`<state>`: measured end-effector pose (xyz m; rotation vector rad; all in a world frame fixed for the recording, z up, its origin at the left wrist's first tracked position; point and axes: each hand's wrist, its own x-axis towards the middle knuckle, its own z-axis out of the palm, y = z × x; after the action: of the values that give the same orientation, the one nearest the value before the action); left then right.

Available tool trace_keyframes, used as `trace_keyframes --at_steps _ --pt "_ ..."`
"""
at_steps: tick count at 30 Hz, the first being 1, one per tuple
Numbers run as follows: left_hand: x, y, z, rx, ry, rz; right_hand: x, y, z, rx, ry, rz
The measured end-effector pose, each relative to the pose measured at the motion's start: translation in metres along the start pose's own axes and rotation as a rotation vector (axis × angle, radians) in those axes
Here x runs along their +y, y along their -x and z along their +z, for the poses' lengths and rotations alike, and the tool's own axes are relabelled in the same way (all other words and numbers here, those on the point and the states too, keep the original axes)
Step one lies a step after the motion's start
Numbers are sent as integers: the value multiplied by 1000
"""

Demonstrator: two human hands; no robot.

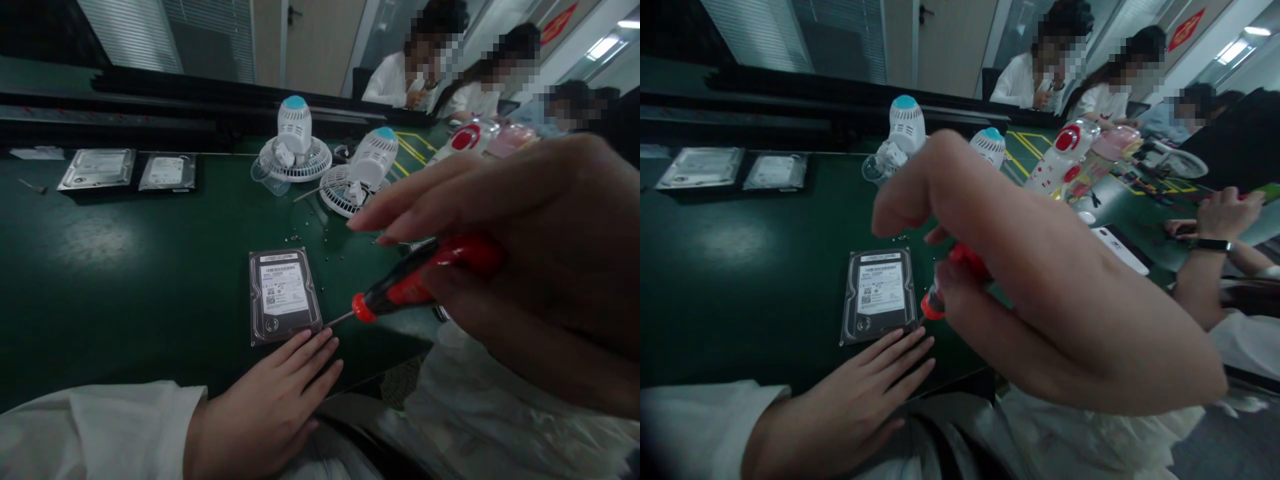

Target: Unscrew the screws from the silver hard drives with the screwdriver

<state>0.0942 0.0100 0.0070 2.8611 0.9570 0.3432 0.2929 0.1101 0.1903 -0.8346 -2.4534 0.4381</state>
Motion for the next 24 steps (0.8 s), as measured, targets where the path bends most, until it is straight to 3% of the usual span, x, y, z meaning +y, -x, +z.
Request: trace_keyframes --at_steps 2,4,9,14,19,24 --pt "0 1 1 2 -4 1 1 4 -1 -21 -52 -47" --pt "-1 1 2 10 -15 3 1 8 2 39 -22 -35" --pt "-1 -2 2 24 -58 18 15 11 10 205 364 26" --pt "-1 -4 1 33 -74 22 27 8 11 233 301 22" --pt "-1 -3 2 40 -47 11 28 14 10 361 269 48" --pt "-2 -4 0 28 -31 2 33 30 12 604 296 116"
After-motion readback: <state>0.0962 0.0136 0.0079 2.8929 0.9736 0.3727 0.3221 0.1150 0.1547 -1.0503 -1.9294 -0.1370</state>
